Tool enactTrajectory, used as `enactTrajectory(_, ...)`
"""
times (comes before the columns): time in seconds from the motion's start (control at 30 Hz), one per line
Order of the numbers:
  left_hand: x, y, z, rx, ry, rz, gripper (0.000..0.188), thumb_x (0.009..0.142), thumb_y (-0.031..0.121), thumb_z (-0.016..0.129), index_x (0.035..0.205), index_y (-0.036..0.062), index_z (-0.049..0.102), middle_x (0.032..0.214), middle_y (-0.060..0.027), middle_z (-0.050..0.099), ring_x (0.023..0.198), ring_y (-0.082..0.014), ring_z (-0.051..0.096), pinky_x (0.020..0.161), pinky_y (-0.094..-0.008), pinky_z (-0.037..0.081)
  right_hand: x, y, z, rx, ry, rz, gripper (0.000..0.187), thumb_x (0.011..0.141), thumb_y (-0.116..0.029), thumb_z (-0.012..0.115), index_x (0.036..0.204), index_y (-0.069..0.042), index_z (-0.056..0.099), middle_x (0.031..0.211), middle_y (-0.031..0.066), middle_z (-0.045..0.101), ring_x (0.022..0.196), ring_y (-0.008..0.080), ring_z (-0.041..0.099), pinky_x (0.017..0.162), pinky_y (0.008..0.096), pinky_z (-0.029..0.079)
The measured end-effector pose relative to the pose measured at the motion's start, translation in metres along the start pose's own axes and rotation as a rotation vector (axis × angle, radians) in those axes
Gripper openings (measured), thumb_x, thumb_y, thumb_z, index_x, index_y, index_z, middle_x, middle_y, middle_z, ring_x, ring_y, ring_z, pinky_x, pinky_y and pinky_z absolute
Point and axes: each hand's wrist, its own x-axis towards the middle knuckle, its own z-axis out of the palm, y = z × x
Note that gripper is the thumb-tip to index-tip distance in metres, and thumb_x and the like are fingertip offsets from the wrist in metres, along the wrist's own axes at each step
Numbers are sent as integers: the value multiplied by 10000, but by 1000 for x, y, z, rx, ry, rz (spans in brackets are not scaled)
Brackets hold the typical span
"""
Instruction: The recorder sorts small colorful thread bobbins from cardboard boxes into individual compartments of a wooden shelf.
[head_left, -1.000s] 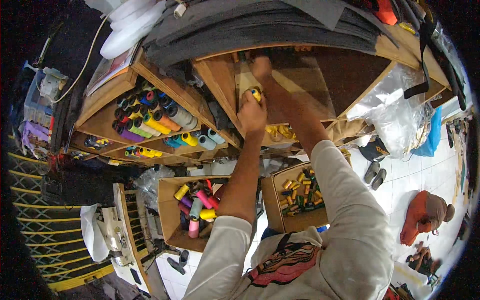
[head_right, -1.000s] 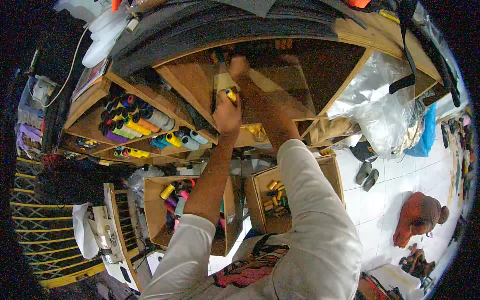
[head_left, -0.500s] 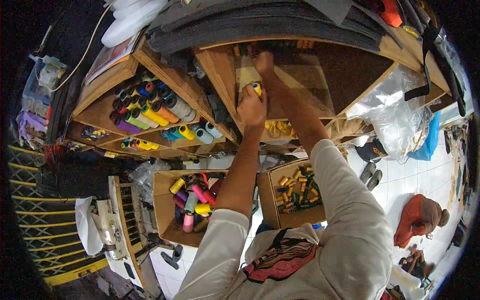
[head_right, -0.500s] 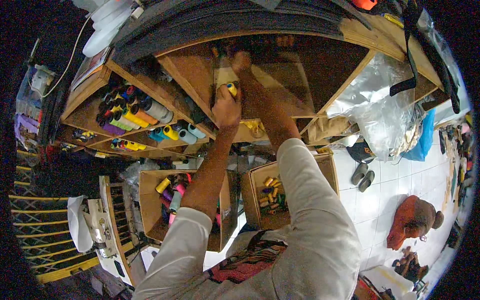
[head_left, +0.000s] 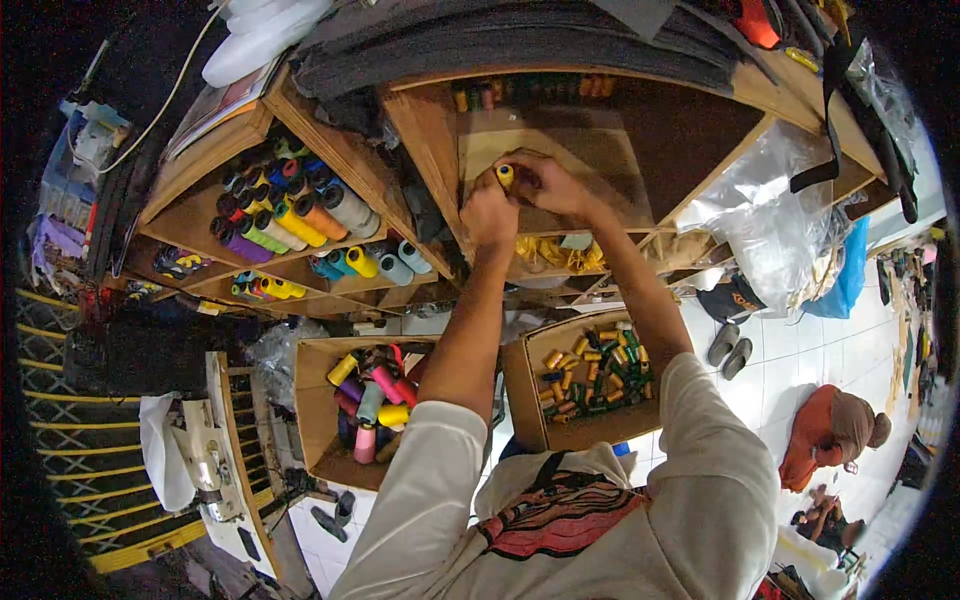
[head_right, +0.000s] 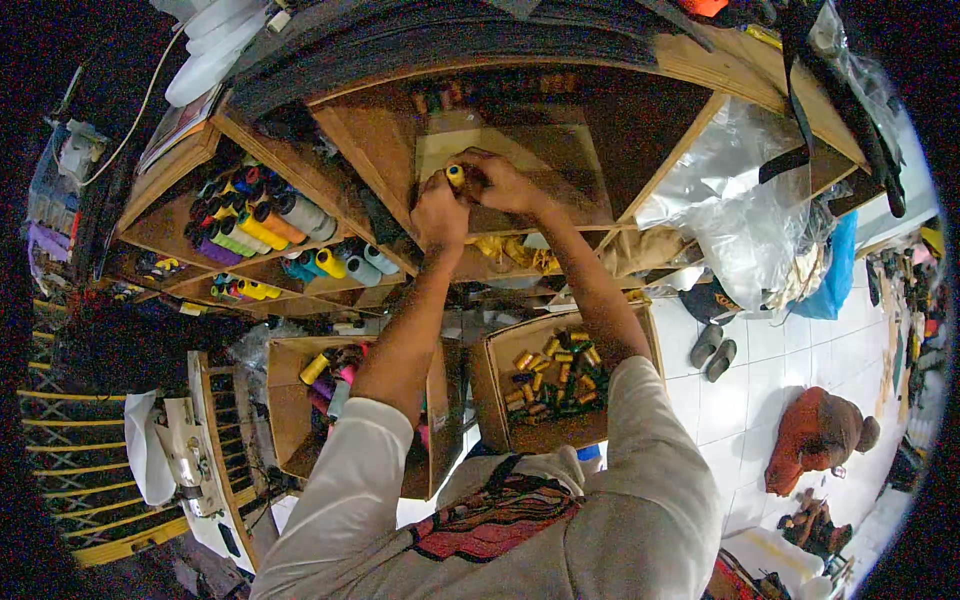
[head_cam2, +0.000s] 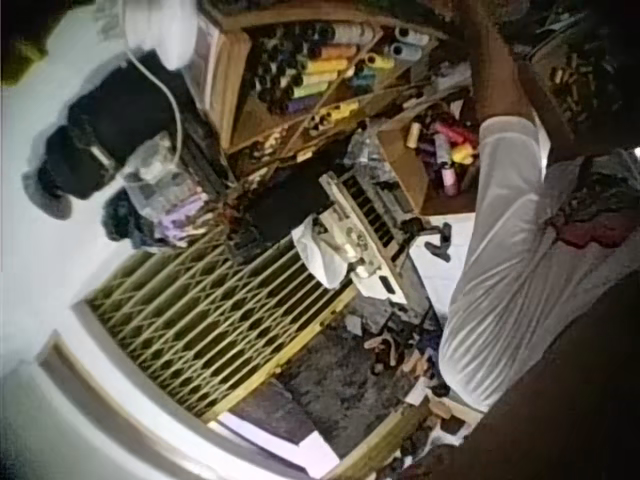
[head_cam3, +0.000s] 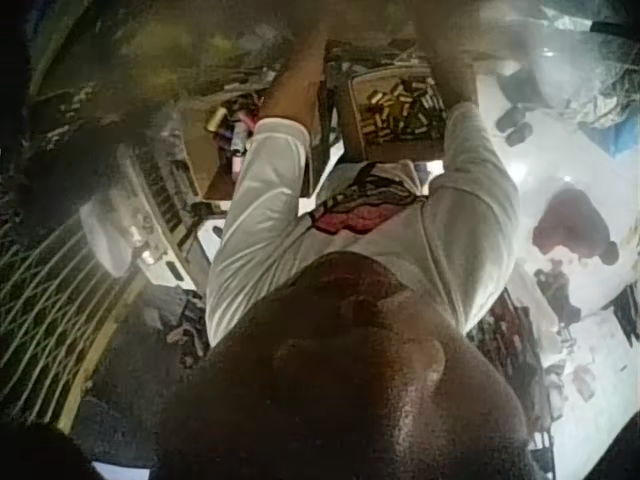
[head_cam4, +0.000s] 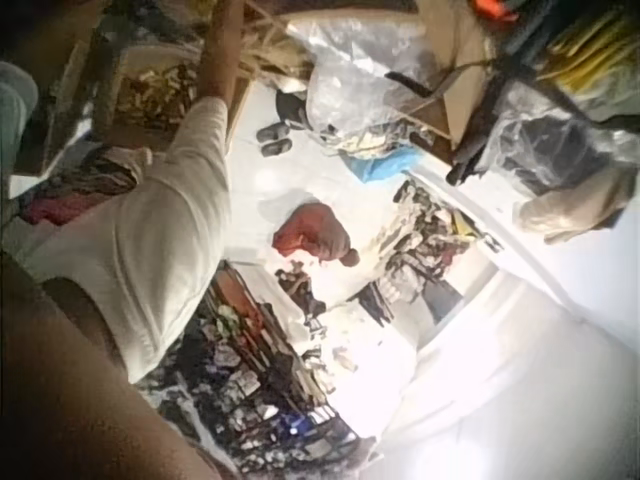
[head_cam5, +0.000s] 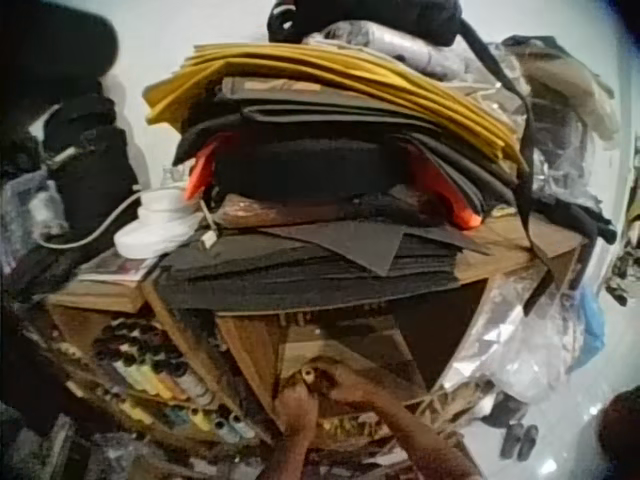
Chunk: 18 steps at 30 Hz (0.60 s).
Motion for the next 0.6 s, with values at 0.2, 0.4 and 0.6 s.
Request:
enactTrajectory(0.2,1,7,1,-65,-34,26,368,754,176,699,1054,28,546,947,-181,643,817,-351,654,687,-441,535,9,31,-4,28,0,-19,474,792,-101,681,1230,-23,518,1109,135,612,995,209,590,885,337,472)
enactTrajectory(0.4,0,1,3,-18,-65,3,425,774,188,692,1119,39,494,941,-183,639,831,-358,648,668,-461,523,14,30,6,147,-65,18,448,760,-131,729,1152,-16,545,1043,107,639,951,174,603,872,329,485)
enactTrajectory(0.6,1,3,-5,-30,-78,-33,344,796,210,664,1051,49,499,915,-178,639,827,-353,648,677,-464,519,22,24,13,187,32,100,409,772,-88,712,1136,-4,547,1017,116,640,911,174,618,838,318,502)
